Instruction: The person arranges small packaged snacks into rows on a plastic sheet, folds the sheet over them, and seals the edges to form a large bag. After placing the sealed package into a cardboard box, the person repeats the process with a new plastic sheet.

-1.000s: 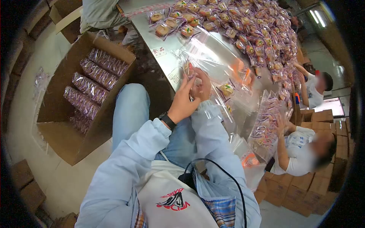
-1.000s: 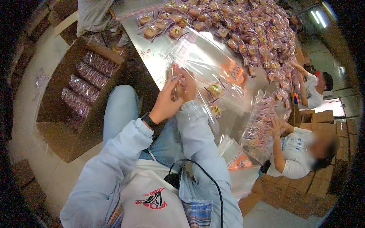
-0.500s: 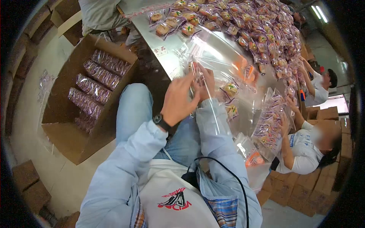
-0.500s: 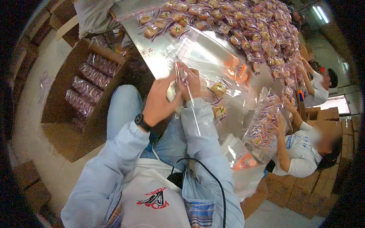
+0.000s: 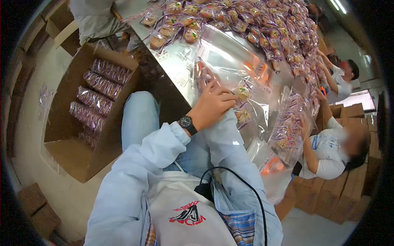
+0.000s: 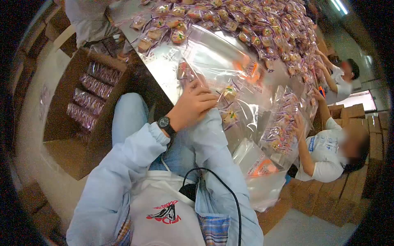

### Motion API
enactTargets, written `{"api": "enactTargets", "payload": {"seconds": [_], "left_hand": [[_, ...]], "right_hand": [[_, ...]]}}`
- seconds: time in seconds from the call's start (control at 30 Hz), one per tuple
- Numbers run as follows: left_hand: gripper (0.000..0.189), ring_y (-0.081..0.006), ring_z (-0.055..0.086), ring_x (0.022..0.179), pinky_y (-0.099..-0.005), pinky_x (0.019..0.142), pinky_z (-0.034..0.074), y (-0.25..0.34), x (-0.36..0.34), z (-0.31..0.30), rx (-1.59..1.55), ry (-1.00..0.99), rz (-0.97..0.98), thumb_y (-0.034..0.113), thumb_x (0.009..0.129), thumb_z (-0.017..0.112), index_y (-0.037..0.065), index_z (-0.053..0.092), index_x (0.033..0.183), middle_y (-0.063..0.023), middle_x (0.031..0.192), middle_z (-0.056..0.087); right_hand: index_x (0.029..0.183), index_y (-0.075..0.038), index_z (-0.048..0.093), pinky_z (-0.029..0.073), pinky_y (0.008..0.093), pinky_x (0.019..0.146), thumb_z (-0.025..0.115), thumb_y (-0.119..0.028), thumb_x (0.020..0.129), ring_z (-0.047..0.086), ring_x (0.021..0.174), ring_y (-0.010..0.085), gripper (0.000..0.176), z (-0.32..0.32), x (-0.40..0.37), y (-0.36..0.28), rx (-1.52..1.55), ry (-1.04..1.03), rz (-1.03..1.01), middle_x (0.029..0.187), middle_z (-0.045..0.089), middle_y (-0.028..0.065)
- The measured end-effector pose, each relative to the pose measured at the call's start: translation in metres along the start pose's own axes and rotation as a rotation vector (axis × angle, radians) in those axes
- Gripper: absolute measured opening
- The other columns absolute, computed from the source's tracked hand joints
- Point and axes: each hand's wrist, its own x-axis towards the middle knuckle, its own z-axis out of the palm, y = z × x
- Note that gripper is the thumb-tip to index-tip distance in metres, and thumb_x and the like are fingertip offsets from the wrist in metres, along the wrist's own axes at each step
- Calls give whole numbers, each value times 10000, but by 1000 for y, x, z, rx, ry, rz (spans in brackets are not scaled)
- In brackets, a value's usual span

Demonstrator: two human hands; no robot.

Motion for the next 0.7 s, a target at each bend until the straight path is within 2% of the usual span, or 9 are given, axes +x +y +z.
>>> {"api": "enactTargets", "payload": {"seconds": [0.13, 0.23, 0.27, 0.37, 0.43, 0.53, 0.63, 0.67, 0.7], "left_hand": [[332, -338, 589, 1236, -483, 1096, 414, 0, -10, -24, -125, 174, -221, 107, 843, 760, 76, 713, 1170, -143, 1326, 666], [359, -341, 587, 1238, -438, 1064, 448, -3, -34, -44, -95, 366, -377, 99, 853, 766, 54, 692, 1201, -170, 1338, 653], [363, -341, 586, 1239, -436, 1065, 447, 1, -45, -50, -135, 344, -410, 102, 857, 764, 51, 687, 1208, -172, 1337, 651], [372, -346, 587, 1238, -429, 1067, 448, 18, -76, -56, -239, 297, -516, 108, 869, 756, 43, 674, 1226, -172, 1335, 644], [377, -356, 589, 1230, -427, 1067, 450, 25, -89, -53, -292, 271, -564, 107, 874, 749, 42, 667, 1236, -165, 1334, 640], [374, -316, 607, 1173, -391, 1004, 483, 27, -113, -36, -426, 353, -664, 113, 876, 757, 36, 664, 1230, -155, 1279, 635], [450, -245, 614, 1147, -350, 940, 516, 21, -144, -18, -613, 392, -740, 87, 873, 768, 43, 618, 1295, -131, 1334, 589], [489, -239, 615, 1146, -349, 938, 520, 20, -151, -16, -691, 396, -773, 82, 872, 773, 45, 595, 1326, -125, 1366, 569], [528, -233, 615, 1145, -347, 937, 525, 20, -157, -13, -768, 394, -810, 77, 871, 778, 47, 573, 1357, -119, 1397, 549]], "right_hand": [[1303, -108, 658, 420, 482, 1047, 702, -362, 912, 570, 1193, 309, 468, -11, -9, 2, -305, -25, -54, 1259, 679, 98], [1279, -108, 670, 402, 516, 1115, 700, -384, 907, 566, 1265, 340, 464, -52, -26, -13, -494, 71, -86, 1291, 689, 100], [1136, -45, 723, 414, 529, 1100, 748, -254, 845, 596, 1192, 405, 359, -71, -28, -23, -497, 126, -81, 1148, 713, 185], [1354, 1, 619, 471, 528, 1050, 745, -235, 825, 635, 1152, 446, 593, -103, -18, -21, -728, -109, 419, 1226, 693, 236], [1346, 9, 617, 508, 496, 988, 751, -230, 816, 642, 1135, 424, 597, -105, -18, -1, -668, -166, 548, 1223, 682, 231], [1389, 19, 560, 552, 454, 902, 757, -200, 816, 651, 1119, 388, 644, -122, -11, 34, -249, -305, 194, 1252, 651, 218], [1507, -26, 427, 500, 434, 1030, 715, -112, 849, 580, 1247, 382, 723, -93, -8, -13, 203, 205, 448, 1421, 541, 232], [1546, -41, 383, 482, 427, 1073, 701, -82, 859, 557, 1290, 381, 758, -86, -3, -27, 174, 221, 471, 1478, 504, 237], [1563, -67, 373, 460, 444, 1102, 697, -96, 863, 528, 1322, 395, 771, -88, 1, -35, -447, -22, 172, 1495, 483, 253]]}}
